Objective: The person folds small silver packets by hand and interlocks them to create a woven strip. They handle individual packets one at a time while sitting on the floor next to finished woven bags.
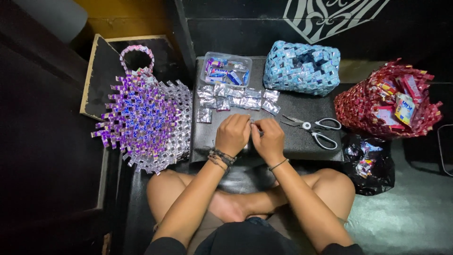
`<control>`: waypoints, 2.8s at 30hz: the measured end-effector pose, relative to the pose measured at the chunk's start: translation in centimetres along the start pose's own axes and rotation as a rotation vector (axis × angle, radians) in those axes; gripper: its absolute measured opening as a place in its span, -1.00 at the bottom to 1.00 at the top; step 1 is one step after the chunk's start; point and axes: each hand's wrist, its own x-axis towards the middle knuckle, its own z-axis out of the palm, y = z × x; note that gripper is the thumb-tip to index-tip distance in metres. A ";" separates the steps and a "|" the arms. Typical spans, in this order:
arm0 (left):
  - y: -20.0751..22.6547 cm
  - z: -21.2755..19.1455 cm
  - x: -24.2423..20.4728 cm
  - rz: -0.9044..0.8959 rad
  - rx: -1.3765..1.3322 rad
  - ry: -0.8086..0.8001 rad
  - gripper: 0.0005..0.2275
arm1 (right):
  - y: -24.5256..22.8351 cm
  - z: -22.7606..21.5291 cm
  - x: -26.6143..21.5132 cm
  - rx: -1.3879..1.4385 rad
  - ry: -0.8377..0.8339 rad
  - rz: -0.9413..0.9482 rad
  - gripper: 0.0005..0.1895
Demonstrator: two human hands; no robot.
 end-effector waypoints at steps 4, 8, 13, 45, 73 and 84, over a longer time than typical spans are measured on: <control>0.1 0.1 -0.1 -0.057 -0.062 -0.009 -0.94 | 0.7 0.7 -0.7 0.087 0.009 0.126 -0.94; 1.0 -0.8 0.2 -0.220 -0.253 -0.014 -0.94 | 0.9 0.9 -1.1 0.264 0.054 0.250 -0.95; 1.6 -1.2 0.1 -0.309 -0.359 -0.008 -0.96 | 0.5 0.8 -1.0 0.315 0.083 0.293 -0.94; 11.2 19.2 -2.4 -0.758 -1.371 -0.559 -0.65 | 22.9 -18.2 -18.3 0.759 0.906 1.351 -0.78; -11.3 1.5 -9.9 -1.136 -0.919 0.306 -0.78 | 0.5 7.6 -1.0 0.346 -0.331 0.371 -0.79; -11.9 -0.1 -10.0 -1.220 -1.246 0.442 -0.62 | -2.1 11.9 1.0 -0.145 -0.546 -0.151 -0.74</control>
